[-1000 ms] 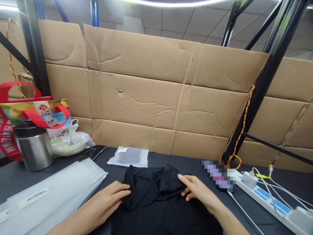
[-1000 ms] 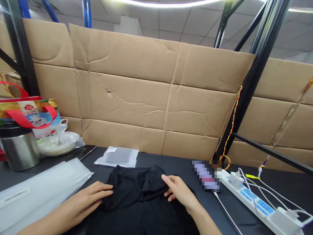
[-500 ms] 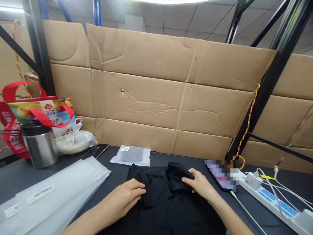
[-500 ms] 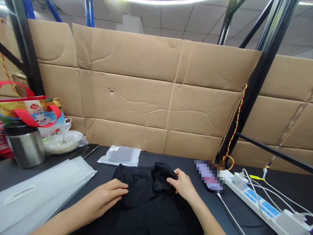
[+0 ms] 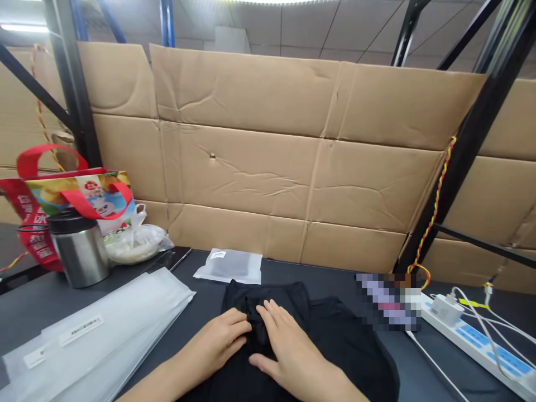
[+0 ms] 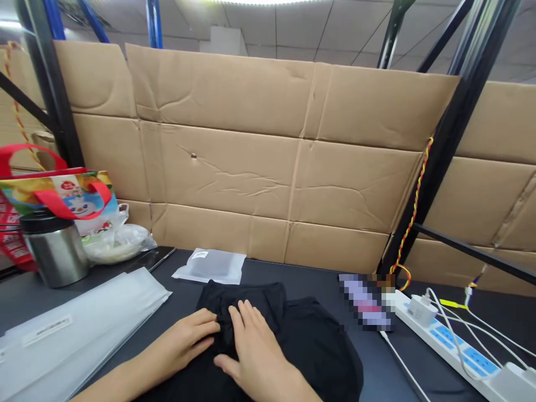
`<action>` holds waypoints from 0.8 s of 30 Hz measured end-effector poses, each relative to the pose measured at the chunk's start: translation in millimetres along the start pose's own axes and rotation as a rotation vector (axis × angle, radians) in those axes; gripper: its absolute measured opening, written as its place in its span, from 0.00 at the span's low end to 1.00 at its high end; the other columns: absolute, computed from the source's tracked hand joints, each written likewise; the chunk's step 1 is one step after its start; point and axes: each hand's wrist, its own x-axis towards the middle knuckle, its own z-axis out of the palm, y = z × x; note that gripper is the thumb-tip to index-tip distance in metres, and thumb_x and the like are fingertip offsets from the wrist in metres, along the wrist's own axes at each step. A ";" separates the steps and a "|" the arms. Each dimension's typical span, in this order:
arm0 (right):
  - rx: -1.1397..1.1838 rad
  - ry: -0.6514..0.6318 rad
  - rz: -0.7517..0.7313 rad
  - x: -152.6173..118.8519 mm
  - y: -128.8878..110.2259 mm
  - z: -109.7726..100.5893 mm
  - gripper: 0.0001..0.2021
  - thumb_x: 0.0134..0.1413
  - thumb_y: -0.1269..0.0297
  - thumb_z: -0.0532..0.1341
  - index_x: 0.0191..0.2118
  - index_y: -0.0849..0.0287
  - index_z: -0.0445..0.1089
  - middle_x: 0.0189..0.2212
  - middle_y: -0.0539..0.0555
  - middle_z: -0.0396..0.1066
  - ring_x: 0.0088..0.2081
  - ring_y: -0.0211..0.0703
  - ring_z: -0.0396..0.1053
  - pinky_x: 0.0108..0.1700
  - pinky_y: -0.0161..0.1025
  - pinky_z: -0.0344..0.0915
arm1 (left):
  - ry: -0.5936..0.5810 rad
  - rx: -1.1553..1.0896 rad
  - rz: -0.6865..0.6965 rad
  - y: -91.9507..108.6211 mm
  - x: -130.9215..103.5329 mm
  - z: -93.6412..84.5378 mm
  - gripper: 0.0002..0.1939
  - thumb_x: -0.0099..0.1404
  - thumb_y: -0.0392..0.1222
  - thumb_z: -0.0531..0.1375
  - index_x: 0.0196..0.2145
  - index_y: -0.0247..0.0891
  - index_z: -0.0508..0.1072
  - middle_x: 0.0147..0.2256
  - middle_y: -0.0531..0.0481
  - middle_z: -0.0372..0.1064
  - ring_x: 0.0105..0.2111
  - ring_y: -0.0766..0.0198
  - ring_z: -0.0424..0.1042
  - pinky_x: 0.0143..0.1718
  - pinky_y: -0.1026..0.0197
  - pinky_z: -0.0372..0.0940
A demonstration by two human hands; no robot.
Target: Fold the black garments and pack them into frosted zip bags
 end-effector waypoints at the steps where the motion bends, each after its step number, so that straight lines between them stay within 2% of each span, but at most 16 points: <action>1: 0.003 -0.034 0.006 -2.4 1.4 -1.4 0.38 0.53 0.55 0.63 0.65 0.64 0.51 0.65 0.62 0.48 0.66 0.55 0.44 0.65 0.49 0.47 | -0.001 0.021 0.011 0.2 0.2 -0.1 0.11 0.67 0.31 0.52 0.40 0.42 0.71 0.39 0.50 0.69 0.40 0.60 0.69 0.40 0.61 0.66; 6: -0.008 -0.025 -0.028 2.1 11.2 -7.8 0.43 0.46 0.60 0.67 0.66 0.66 0.48 0.65 0.62 0.47 0.65 0.52 0.46 0.65 0.46 0.47 | 0.009 0.040 0.014 5.3 7.4 2.0 0.10 0.67 0.31 0.53 0.32 0.40 0.71 0.33 0.50 0.68 0.36 0.60 0.68 0.35 0.62 0.64; 9: 0.008 0.035 -0.037 11.7 19.0 4.1 0.41 0.45 0.65 0.66 0.65 0.66 0.51 0.64 0.61 0.52 0.64 0.51 0.51 0.64 0.47 0.50 | 0.064 -0.036 -0.032 10.2 15.4 -2.2 0.10 0.67 0.31 0.51 0.35 0.40 0.71 0.35 0.51 0.70 0.36 0.63 0.70 0.39 0.64 0.65; 11: 0.006 0.094 -0.045 16.0 25.1 12.6 0.37 0.45 0.74 0.62 0.64 0.64 0.54 0.62 0.59 0.57 0.62 0.49 0.55 0.63 0.46 0.52 | 0.086 -0.048 -0.100 11.3 17.0 -15.3 0.11 0.68 0.33 0.50 0.41 0.42 0.71 0.39 0.51 0.71 0.39 0.64 0.71 0.42 0.65 0.64; 13: 0.009 0.128 -0.065 17.9 30.1 17.2 0.35 0.43 0.80 0.57 0.62 0.62 0.58 0.61 0.57 0.59 0.61 0.46 0.57 0.63 0.44 0.52 | 0.089 -0.025 -0.195 7.4 11.7 -38.0 0.10 0.67 0.36 0.51 0.41 0.43 0.71 0.41 0.52 0.72 0.40 0.62 0.70 0.43 0.64 0.64; 17: 0.029 0.145 -0.057 17.5 32.1 16.1 0.35 0.44 0.81 0.55 0.61 0.60 0.59 0.60 0.55 0.60 0.61 0.46 0.57 0.63 0.44 0.52 | 0.032 0.079 -0.377 -22.9 -25.5 -91.0 0.05 0.60 0.42 0.58 0.32 0.40 0.71 0.34 0.50 0.71 0.33 0.57 0.70 0.35 0.60 0.64; 18: 0.032 0.146 -0.051 17.1 31.4 15.4 0.34 0.44 0.80 0.55 0.61 0.60 0.59 0.60 0.55 0.60 0.61 0.46 0.57 0.63 0.45 0.52 | -0.015 0.134 -0.469 -33.9 -39.1 -100.7 0.06 0.58 0.43 0.58 0.31 0.39 0.69 0.33 0.50 0.71 0.31 0.57 0.70 0.33 0.60 0.63; 20: 0.037 0.146 -0.040 16.1 29.8 14.9 0.35 0.43 0.80 0.56 0.61 0.59 0.59 0.60 0.55 0.60 0.61 0.46 0.57 0.63 0.45 0.53 | -0.095 0.194 -0.561 -55.7 -67.2 -113.3 0.08 0.56 0.45 0.59 0.31 0.39 0.68 0.32 0.50 0.70 0.31 0.57 0.69 0.32 0.61 0.61; 22: 0.047 0.147 -0.035 15.0 28.5 15.5 0.35 0.42 0.80 0.56 0.61 0.59 0.60 0.60 0.55 0.60 0.61 0.47 0.57 0.63 0.46 0.53 | -0.139 0.205 -0.603 -73.1 -90.4 -118.8 0.05 0.55 0.42 0.58 0.27 0.39 0.67 0.29 0.51 0.69 0.29 0.58 0.68 0.30 0.62 0.59; 24: 0.076 0.161 -0.032 14.4 27.8 16.2 0.35 0.41 0.81 0.56 0.61 0.60 0.61 0.60 0.56 0.61 0.61 0.48 0.58 0.63 0.46 0.52 | -0.144 0.209 -0.623 -82.1 -101.9 -121.4 0.06 0.56 0.40 0.55 0.23 0.39 0.64 0.24 0.54 0.66 0.25 0.60 0.65 0.28 0.63 0.56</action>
